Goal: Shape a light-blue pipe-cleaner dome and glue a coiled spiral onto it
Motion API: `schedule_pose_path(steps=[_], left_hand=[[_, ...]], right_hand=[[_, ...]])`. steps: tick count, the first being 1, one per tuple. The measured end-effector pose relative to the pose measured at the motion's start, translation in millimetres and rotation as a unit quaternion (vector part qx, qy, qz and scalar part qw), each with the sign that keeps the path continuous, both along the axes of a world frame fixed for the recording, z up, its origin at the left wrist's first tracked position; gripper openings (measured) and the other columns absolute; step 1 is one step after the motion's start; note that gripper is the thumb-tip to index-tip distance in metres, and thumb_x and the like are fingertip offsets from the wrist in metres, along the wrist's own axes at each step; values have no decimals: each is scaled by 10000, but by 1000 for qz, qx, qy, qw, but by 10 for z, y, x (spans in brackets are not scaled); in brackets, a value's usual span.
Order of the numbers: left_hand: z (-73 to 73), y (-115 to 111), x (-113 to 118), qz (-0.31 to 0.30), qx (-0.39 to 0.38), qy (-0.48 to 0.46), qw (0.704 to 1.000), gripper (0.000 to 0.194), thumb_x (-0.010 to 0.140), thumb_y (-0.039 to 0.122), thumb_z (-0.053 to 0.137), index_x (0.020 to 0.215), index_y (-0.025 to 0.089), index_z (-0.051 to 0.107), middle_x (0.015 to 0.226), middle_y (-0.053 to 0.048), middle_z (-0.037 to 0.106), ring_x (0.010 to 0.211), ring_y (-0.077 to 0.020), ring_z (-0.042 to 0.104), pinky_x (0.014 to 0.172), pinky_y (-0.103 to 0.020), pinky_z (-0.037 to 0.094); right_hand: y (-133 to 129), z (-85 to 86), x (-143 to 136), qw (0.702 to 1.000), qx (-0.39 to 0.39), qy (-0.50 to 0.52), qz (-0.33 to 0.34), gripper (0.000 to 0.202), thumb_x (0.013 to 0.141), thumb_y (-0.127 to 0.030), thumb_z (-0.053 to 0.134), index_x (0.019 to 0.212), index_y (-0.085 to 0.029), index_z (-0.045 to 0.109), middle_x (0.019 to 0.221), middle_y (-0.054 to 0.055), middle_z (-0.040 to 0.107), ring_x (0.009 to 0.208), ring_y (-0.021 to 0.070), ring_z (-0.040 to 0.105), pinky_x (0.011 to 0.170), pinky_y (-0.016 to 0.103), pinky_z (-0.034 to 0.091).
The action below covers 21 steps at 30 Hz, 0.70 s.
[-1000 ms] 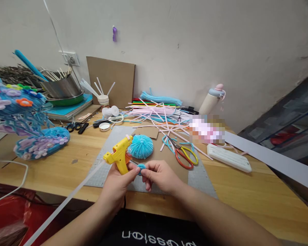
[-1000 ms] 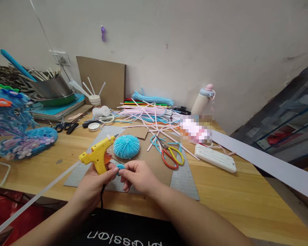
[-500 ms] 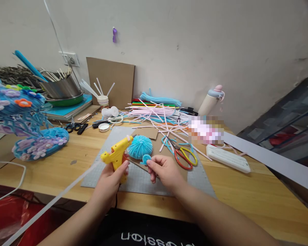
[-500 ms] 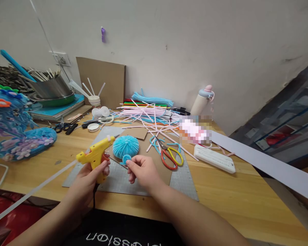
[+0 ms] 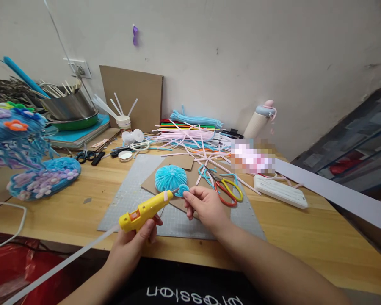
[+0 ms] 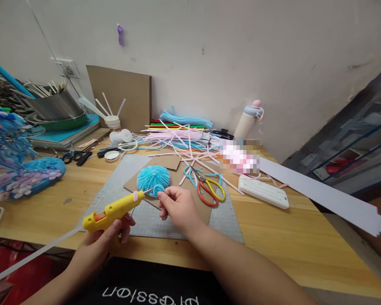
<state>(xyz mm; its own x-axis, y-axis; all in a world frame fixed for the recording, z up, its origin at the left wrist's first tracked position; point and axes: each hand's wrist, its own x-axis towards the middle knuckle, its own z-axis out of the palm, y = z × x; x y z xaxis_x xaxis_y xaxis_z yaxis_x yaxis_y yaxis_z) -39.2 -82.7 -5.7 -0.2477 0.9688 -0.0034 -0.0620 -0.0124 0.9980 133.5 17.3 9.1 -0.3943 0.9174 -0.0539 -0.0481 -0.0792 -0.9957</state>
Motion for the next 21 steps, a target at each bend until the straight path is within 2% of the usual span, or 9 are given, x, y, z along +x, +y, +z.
schedule_pose_path(steps=[2, 6, 9, 14, 21], left_hand=[[-54, 2, -12, 4, 1, -11, 1000, 343, 834, 504, 596, 856, 166, 655, 755, -28, 609, 529, -89, 451, 529, -253, 379], [-146, 23, -68, -33, 37, -11, 999, 442, 848, 580, 528, 822, 154, 645, 746, -38, 596, 501, -89, 449, 483, -251, 379], [-173, 37, -101, -20, 20, 7, 1000, 432, 849, 564, 537, 821, 144, 637, 738, -43, 597, 513, -101, 480, 484, -251, 406], [-178, 44, -94, 18, -5, 0, 1000, 400, 827, 539, 579, 815, 139, 606, 702, -29, 595, 496, -99, 481, 464, -240, 419], [-91, 40, -35, 40, -22, -21, 999, 365, 820, 508, 595, 795, 144, 611, 686, -24, 586, 485, -92, 464, 438, -230, 400]], right_hand=[[6, -3, 5, 1000, 9, 2, 2, 349, 792, -468, 628, 627, -168, 558, 502, -38, 551, 398, 71, 521, 408, 190, 405], [8, 5, 8, 1000, 18, -2, 4, 342, 813, -451, 615, 628, -168, 555, 494, -41, 548, 393, 67, 516, 410, 184, 398], [-1, 12, 10, 1000, 24, -5, 4, 341, 820, -445, 607, 627, -169, 554, 492, -41, 548, 397, 67, 517, 417, 185, 403], [-13, 28, 16, 1000, 28, -5, 1, 354, 810, -465, 611, 622, -171, 548, 502, -42, 547, 400, 69, 517, 412, 189, 395], [-11, 40, 8, 1000, 26, -5, 4, 370, 802, -498, 612, 627, -179, 550, 506, -39, 546, 411, 77, 518, 419, 200, 408]])
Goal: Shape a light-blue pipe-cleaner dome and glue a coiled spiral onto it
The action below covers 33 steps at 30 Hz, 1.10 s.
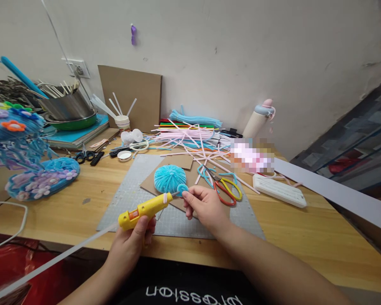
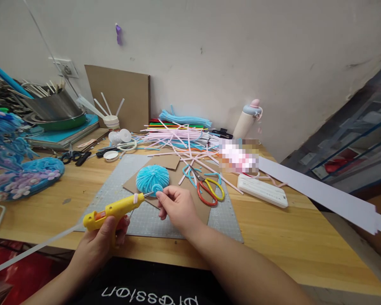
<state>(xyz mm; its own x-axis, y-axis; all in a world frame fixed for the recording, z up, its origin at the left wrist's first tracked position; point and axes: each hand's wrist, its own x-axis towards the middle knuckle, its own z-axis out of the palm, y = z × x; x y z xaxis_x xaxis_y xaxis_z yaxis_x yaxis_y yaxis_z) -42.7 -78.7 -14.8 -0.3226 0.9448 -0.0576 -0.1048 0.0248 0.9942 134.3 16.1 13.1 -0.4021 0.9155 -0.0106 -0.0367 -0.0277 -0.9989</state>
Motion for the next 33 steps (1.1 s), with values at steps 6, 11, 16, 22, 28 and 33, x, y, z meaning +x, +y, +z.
schedule_pose_path(steps=[6, 11, 16, 22, 28, 33], left_hand=[[-11, 0, -4, -7, -3, -15, 1000, 359, 807, 505, 611, 790, 147, 603, 673, -22, 580, 474, -92, 466, 436, -235, 400], [73, -19, 76, 34, -11, -32, 999, 331, 809, 485, 616, 788, 158, 573, 647, 4, 571, 477, -80, 454, 451, -214, 399], [62, -2, 44, 6, -3, -28, 1000, 327, 812, 484, 609, 776, 163, 560, 631, 16, 551, 463, -76, 444, 443, -216, 394], [-23, 11, -16, -19, -8, -44, 999, 335, 811, 500, 611, 786, 171, 554, 628, 16, 544, 461, -81, 439, 435, -221, 389], [58, -13, 49, 3, -2, -30, 1000, 313, 813, 479, 604, 792, 168, 570, 630, 8, 548, 464, -83, 443, 440, -225, 389], [23, -2, 5, 6, -6, -8, 1000, 344, 809, 506, 605, 792, 164, 576, 629, 2, 562, 458, -85, 444, 442, -230, 403]], right_hand=[[-3, -10, 7, 1000, 5, -5, 3, 370, 801, -499, 612, 620, -183, 548, 485, -38, 546, 405, 83, 516, 417, 205, 408], [-2, -16, 4, 1000, 4, -7, 4, 371, 802, -497, 613, 617, -182, 547, 484, -38, 543, 402, 82, 514, 418, 207, 406], [-3, -19, -5, 1000, 0, -1, 3, 365, 796, -498, 618, 625, -182, 553, 498, -36, 553, 405, 83, 517, 413, 207, 410], [-6, -12, 0, 1000, 6, -7, 3, 358, 803, -481, 613, 616, -183, 551, 482, -38, 549, 394, 77, 511, 411, 201, 402], [-6, -10, -2, 1000, 6, -11, 5, 361, 798, -493, 613, 618, -186, 550, 484, -37, 549, 400, 82, 516, 415, 205, 400], [-5, -20, 6, 1000, 4, -15, 5, 360, 802, -487, 609, 619, -183, 551, 489, -33, 552, 401, 81, 514, 417, 205, 393]])
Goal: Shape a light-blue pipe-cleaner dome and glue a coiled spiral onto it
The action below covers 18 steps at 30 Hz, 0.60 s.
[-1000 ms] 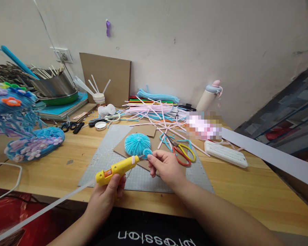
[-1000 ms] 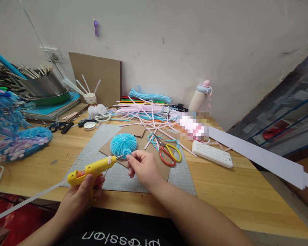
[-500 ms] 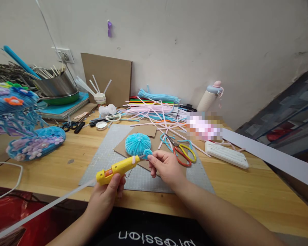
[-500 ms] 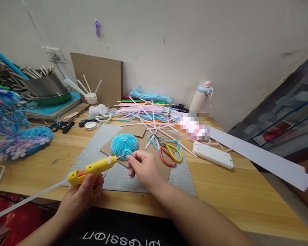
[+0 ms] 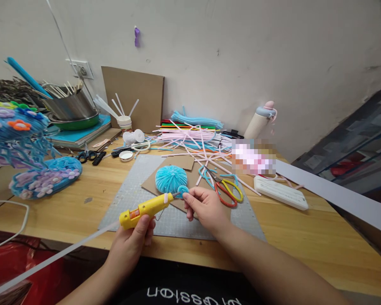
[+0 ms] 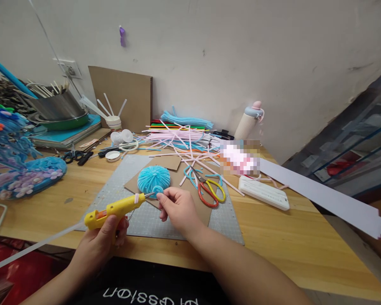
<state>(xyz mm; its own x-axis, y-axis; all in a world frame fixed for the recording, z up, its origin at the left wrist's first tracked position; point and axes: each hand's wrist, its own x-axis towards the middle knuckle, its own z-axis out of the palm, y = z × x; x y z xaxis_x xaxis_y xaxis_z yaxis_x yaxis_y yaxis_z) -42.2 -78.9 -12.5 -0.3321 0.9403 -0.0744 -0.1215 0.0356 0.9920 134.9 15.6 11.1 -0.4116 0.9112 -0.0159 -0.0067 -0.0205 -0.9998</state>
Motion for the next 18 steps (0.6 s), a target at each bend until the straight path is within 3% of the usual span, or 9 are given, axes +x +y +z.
schedule_pose_path(steps=[4, 11, 18], left_hand=[[-35, 14, -26, -12, 2, 3, 1000, 351, 804, 514, 603, 788, 164, 580, 623, -1, 565, 439, -86, 445, 430, -236, 403], [90, -20, 59, 19, 3, 8, 1000, 325, 829, 472, 585, 794, 150, 609, 680, -25, 586, 486, -94, 448, 447, -230, 373], [66, -5, 28, 21, 11, 22, 999, 366, 808, 514, 612, 767, 150, 623, 625, -13, 576, 464, -91, 408, 447, -234, 319]], right_hand=[[-3, 8, -3, 1000, -3, 3, 2, 357, 798, -484, 611, 618, -182, 552, 504, -34, 550, 403, 78, 515, 418, 205, 396], [-8, 29, -12, 1000, -4, 0, -2, 363, 779, -499, 619, 612, -186, 544, 507, -34, 544, 407, 84, 515, 417, 212, 396], [-28, 34, -11, 1000, 10, 0, 1, 347, 781, -475, 624, 612, -184, 540, 501, -43, 527, 406, 84, 512, 420, 214, 396]])
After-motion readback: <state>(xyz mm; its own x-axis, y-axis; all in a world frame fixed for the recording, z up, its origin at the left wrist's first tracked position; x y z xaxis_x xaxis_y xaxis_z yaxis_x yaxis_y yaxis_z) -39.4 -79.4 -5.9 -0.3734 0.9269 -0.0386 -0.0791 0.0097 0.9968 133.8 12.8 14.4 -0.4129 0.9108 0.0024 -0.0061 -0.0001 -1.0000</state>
